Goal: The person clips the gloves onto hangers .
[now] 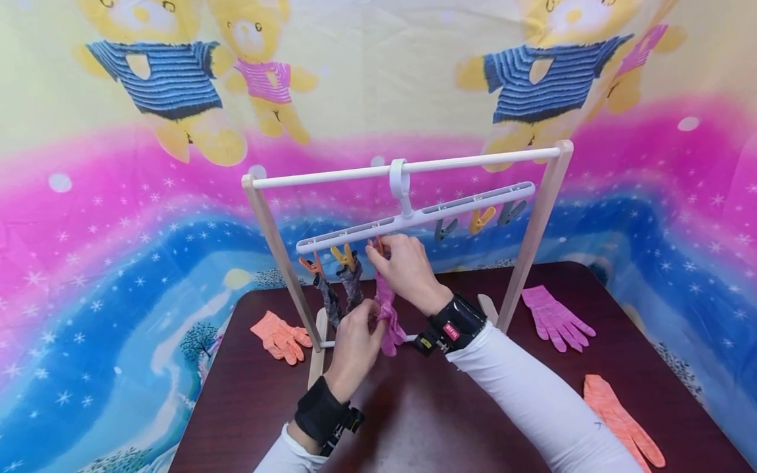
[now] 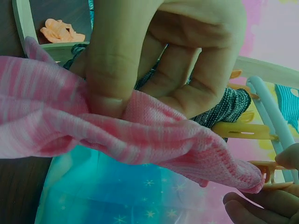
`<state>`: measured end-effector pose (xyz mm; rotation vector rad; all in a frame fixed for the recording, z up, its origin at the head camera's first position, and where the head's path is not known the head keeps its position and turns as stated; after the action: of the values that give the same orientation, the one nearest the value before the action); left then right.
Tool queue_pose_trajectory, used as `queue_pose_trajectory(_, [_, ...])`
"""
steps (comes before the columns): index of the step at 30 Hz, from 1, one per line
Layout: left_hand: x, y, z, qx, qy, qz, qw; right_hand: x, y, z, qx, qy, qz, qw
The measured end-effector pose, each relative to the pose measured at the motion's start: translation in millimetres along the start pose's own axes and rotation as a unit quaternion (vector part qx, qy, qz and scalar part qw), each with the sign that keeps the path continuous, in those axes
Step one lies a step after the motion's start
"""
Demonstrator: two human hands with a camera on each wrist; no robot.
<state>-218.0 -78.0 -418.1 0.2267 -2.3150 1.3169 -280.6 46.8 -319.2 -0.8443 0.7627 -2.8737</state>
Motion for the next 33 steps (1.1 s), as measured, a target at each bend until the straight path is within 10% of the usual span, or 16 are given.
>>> queue_pose_trajectory(33, [9.8, -10.0, -9.5, -0.001, 0.012, -0.02, 0.9997, -0.9, -1.0, 5.7, 0.021, 0.003, 0.016, 1.0])
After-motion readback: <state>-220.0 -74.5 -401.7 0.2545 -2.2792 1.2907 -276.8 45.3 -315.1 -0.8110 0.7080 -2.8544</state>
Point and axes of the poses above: each hand's wrist, its own x-axis towards the middle knuckle, its own y-axis out of the palm, z = x × y, the point moved 2 cm from there along x, towards the middle knuckle, and after that the axes turned 14 degrees about x, right-handed, at the moved point
